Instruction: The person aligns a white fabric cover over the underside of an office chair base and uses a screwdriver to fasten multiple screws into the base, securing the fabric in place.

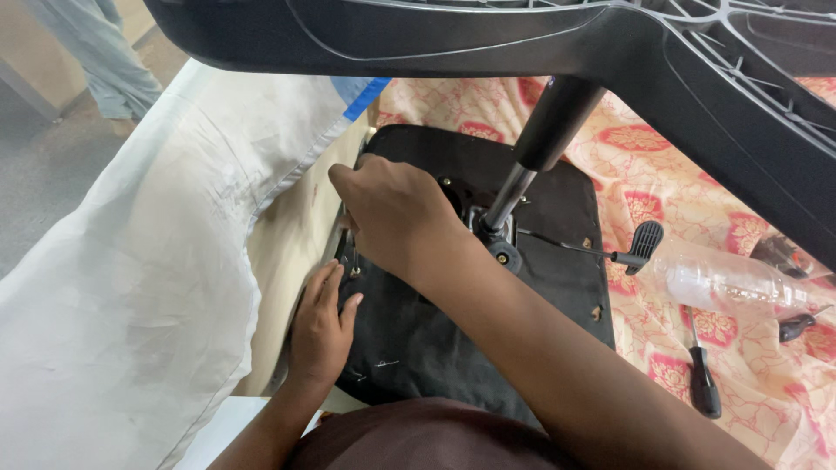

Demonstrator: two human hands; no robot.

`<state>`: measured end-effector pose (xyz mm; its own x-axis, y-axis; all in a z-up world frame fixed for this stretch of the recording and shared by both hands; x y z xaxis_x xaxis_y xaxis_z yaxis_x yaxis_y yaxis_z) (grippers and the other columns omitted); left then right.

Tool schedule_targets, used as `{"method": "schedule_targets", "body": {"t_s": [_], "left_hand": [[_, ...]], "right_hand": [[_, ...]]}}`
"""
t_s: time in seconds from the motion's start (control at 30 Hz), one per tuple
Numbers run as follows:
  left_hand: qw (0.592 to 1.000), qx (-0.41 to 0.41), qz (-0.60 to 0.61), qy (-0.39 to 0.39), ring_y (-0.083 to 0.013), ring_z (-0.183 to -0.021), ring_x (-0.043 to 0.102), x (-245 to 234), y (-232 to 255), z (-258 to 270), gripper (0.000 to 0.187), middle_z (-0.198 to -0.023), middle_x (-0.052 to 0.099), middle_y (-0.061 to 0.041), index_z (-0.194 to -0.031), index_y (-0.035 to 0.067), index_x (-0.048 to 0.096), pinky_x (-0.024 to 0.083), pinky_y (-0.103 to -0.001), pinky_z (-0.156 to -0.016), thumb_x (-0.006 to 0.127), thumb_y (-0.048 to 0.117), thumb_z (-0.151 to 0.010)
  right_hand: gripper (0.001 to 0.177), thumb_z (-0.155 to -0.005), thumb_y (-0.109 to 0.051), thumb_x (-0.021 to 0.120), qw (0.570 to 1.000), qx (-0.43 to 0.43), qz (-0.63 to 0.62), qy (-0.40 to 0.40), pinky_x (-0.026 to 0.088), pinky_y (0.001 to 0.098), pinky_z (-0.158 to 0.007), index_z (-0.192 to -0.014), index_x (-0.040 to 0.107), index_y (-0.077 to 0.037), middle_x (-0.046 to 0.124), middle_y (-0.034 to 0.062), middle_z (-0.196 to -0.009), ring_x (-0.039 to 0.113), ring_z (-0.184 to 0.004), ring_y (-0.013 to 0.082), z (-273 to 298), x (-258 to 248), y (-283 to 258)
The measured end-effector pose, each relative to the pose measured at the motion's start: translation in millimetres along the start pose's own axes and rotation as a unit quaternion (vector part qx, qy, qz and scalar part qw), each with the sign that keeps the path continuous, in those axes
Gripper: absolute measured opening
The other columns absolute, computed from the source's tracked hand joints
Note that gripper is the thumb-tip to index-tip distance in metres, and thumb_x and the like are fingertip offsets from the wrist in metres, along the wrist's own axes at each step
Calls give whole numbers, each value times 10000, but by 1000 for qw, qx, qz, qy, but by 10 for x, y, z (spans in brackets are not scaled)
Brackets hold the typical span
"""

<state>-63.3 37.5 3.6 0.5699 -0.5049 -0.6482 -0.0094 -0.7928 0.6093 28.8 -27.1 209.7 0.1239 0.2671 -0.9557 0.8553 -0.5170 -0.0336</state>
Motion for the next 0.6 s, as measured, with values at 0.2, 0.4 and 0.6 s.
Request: {"method": "schedule_targets", "body": {"t_s": [0.2,0.4,0.6], "left_hand": [[999,13,27,21,-410,-1304,554,-261,256,-123,520,-1443,528,-264,-1384,-27,531,499,-440,-1028,699,160,-928],[985,50,155,62,-374,-1197,657,-599,707,-712,675,-1260,654,-230,-1423,-54,456,523,-416,-975,762,207,-881],[983,-130,113,-62,-301,-923,759,-535,495,-985,282,-1035,752,-165,-1156,-4,641,576,-389,-746,730,181,-963]], "right_hand": [[517,-944,-553,646,993,109,12,-48,563,424,-556,-954,641,-37,677,165,-772,707,-646,323,-50,111,86],[344,-937,-380,630,998,57,-2,-7,575,411,-608,-922,689,-41,696,125,-771,720,-703,289,-70,12,83],[423,-886,-454,695,999,46,-23,17,555,434,-618,-887,709,-31,699,155,-820,709,-738,319,-101,-110,91]]}}
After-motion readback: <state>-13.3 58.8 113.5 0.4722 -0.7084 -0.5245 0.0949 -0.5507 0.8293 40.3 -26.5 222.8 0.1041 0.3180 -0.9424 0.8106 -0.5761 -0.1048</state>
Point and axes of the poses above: each hand's wrist, its own z-axis away from the middle knuckle, its own x-axis out of the palm, y = z × x, the point moved 7 cm from there along -z, towards the middle knuckle
